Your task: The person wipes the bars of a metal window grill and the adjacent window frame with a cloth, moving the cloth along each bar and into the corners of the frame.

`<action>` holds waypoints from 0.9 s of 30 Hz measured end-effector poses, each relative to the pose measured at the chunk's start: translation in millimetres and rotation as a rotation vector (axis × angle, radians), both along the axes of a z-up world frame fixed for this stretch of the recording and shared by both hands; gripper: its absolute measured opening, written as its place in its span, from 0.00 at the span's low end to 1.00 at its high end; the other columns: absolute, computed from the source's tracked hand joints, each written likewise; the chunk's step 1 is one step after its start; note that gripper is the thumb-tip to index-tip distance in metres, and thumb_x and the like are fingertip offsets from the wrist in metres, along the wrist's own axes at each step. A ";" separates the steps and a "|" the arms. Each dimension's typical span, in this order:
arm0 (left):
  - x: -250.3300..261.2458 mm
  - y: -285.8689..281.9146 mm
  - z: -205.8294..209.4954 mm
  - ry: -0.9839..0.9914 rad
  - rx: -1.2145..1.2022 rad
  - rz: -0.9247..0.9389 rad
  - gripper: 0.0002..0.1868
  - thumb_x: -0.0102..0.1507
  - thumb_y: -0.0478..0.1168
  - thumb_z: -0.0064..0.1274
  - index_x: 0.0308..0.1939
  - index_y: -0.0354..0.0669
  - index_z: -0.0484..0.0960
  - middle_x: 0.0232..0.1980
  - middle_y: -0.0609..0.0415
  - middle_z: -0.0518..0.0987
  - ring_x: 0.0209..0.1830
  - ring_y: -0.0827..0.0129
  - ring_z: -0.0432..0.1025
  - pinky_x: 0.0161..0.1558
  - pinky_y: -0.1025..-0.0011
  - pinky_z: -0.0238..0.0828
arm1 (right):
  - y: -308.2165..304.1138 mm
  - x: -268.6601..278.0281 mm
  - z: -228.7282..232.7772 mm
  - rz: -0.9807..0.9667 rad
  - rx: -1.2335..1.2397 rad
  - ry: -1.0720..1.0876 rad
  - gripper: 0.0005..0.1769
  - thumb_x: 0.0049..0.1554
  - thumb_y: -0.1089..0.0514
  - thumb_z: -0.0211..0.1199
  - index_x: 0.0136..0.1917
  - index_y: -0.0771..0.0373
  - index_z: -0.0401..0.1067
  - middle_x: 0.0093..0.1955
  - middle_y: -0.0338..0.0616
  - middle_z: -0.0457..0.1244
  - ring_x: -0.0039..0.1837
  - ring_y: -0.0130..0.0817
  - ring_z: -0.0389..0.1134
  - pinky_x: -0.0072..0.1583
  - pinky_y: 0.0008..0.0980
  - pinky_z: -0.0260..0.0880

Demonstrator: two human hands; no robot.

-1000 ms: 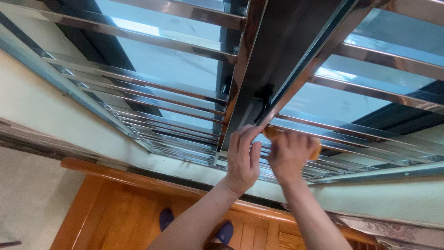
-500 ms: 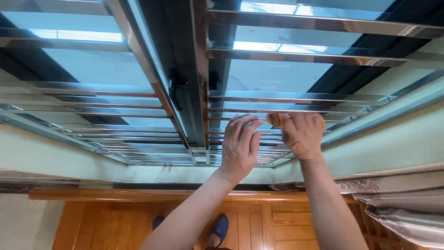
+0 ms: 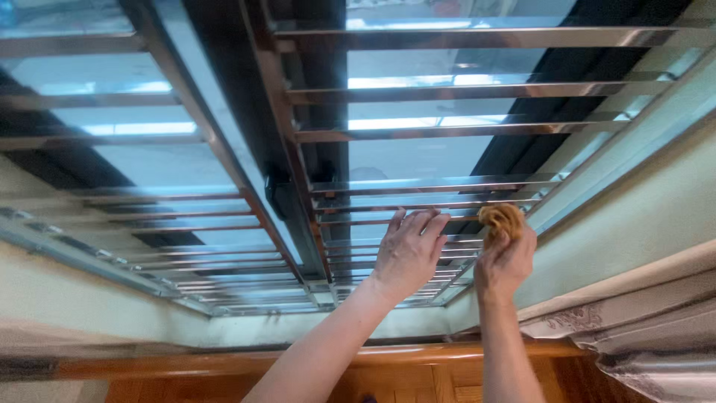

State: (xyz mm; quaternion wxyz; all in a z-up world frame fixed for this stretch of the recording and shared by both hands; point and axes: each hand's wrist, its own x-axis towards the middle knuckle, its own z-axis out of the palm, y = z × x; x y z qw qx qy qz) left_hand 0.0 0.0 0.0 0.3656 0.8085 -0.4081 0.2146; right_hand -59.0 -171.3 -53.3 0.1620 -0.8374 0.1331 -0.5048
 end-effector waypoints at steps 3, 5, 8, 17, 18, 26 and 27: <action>2.0 -30.8 5.3 -0.010 0.042 -0.097 0.21 0.64 0.38 0.55 0.61 0.42 0.74 0.59 0.49 0.77 0.60 0.55 0.72 0.65 0.52 0.62 | -0.4 -28.3 17.0 -0.128 0.531 -0.207 0.23 0.72 0.49 0.45 0.66 0.72 0.66 0.59 0.55 0.64 0.59 0.45 0.68 0.61 0.40 0.69; 5.2 -49.6 4.7 -0.016 0.073 -0.149 0.22 0.64 0.38 0.55 0.62 0.41 0.74 0.60 0.47 0.77 0.59 0.54 0.72 0.63 0.53 0.64 | -11.5 -38.7 30.6 -0.191 0.717 -0.363 0.25 0.73 0.47 0.44 0.67 0.72 0.64 0.60 0.53 0.66 0.58 0.40 0.69 0.60 0.36 0.70; 8.2 -79.5 2.1 0.004 0.081 -0.205 0.21 0.65 0.36 0.54 0.63 0.45 0.75 0.58 0.50 0.79 0.59 0.54 0.73 0.60 0.57 0.69 | -46.3 -36.5 66.5 -0.106 0.597 -0.502 0.23 0.78 0.48 0.44 0.67 0.73 0.66 0.60 0.51 0.65 0.60 0.35 0.66 0.64 0.34 0.70; 8.5 -101.2 42.8 -0.390 -0.096 -0.338 0.08 0.67 0.36 0.56 0.50 0.46 0.80 0.51 0.55 0.80 0.52 0.60 0.78 0.55 0.63 0.76 | -93.8 52.8 95.7 0.215 0.588 -0.373 0.19 0.76 0.51 0.45 0.66 0.68 0.67 0.55 0.47 0.67 0.56 0.32 0.68 0.59 0.30 0.71; 15.7 -104.8 52.2 -0.448 -0.142 -0.248 0.10 0.67 0.37 0.54 0.53 0.46 0.80 0.50 0.56 0.80 0.50 0.60 0.78 0.54 0.61 0.75 | -93.4 56.8 79.4 0.320 0.619 -0.392 0.19 0.76 0.50 0.44 0.67 0.67 0.65 0.57 0.46 0.67 0.58 0.32 0.69 0.61 0.31 0.72; 35.7 -143.5 70.3 -0.459 0.201 0.010 0.11 0.69 0.47 0.54 0.51 0.49 0.81 0.32 0.59 0.73 0.29 0.66 0.72 0.31 0.65 0.63 | -71.2 42.7 -53.9 0.056 0.789 -0.165 0.25 0.72 0.48 0.40 0.73 0.66 0.60 0.54 0.47 0.66 0.53 0.33 0.70 0.55 0.30 0.71; 36.3 -143.2 68.1 -0.496 0.202 0.045 0.10 0.70 0.48 0.53 0.50 0.50 0.80 0.32 0.60 0.72 0.29 0.66 0.71 0.31 0.66 0.62 | -72.3 43.5 -54.9 0.048 0.795 -0.162 0.25 0.72 0.48 0.40 0.73 0.66 0.60 0.54 0.47 0.66 0.53 0.33 0.70 0.55 0.30 0.71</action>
